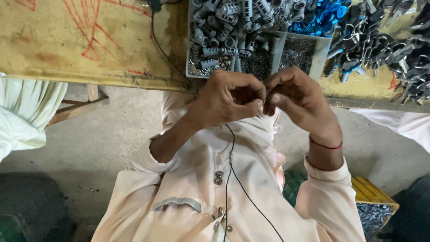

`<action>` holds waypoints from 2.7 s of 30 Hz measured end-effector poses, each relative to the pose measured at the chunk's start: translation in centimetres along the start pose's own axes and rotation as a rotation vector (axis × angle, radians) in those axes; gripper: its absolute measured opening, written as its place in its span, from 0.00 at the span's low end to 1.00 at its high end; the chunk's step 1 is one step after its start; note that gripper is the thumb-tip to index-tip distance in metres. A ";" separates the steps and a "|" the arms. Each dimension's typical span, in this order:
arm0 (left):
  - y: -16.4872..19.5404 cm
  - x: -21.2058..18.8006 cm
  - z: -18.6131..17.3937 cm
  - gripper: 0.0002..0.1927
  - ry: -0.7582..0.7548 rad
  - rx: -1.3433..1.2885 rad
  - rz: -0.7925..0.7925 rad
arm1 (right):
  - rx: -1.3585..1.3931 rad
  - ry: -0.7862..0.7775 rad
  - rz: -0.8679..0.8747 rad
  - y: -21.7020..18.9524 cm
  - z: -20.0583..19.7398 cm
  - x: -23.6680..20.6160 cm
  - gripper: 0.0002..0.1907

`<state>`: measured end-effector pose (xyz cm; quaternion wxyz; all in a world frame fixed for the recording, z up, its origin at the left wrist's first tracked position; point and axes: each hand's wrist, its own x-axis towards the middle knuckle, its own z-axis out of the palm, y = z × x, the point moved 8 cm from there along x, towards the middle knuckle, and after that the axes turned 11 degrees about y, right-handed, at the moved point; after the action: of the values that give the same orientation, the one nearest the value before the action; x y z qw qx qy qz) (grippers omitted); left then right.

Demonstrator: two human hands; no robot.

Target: The person sits at a workbench assembling small plastic components. They pick gray and blue plastic housings from a compartment tray, insert small metal pins or screws into each housing by hand, and place the finished assemblies on the table beside the tray, repeating the cycle.

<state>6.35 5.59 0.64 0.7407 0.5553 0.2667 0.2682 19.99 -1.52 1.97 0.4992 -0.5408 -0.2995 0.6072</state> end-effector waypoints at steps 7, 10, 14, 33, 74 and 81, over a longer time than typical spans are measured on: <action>-0.2 0.4 -0.4 0.06 0.071 0.194 0.111 | -1.584 0.293 -0.436 -5.6 -2.8 0.4 0.06; -0.2 0.6 0.1 0.06 0.039 0.207 0.156 | -1.654 0.247 -0.522 -4.1 -2.8 0.9 0.07; -0.2 0.6 0.3 0.06 0.040 0.215 0.186 | -1.590 0.237 -0.527 -3.2 -3.3 1.2 0.08; -4.3 0.6 2.8 0.10 0.093 -0.557 -0.120 | -0.744 0.556 -0.570 -1.7 -0.1 -3.1 0.04; -4.0 -2.1 1.6 0.07 -0.022 -0.407 -0.242 | -1.051 0.377 -0.591 -4.1 1.2 2.2 0.07; -3.2 -1.1 0.8 0.07 -0.033 -0.548 -0.225 | -0.709 0.278 -0.275 -1.4 0.8 -0.8 0.10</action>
<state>6.42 3.53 -2.18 0.8922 0.3060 0.2324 0.2375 19.56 -1.73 3.68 0.3939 -0.7113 -0.4894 0.3152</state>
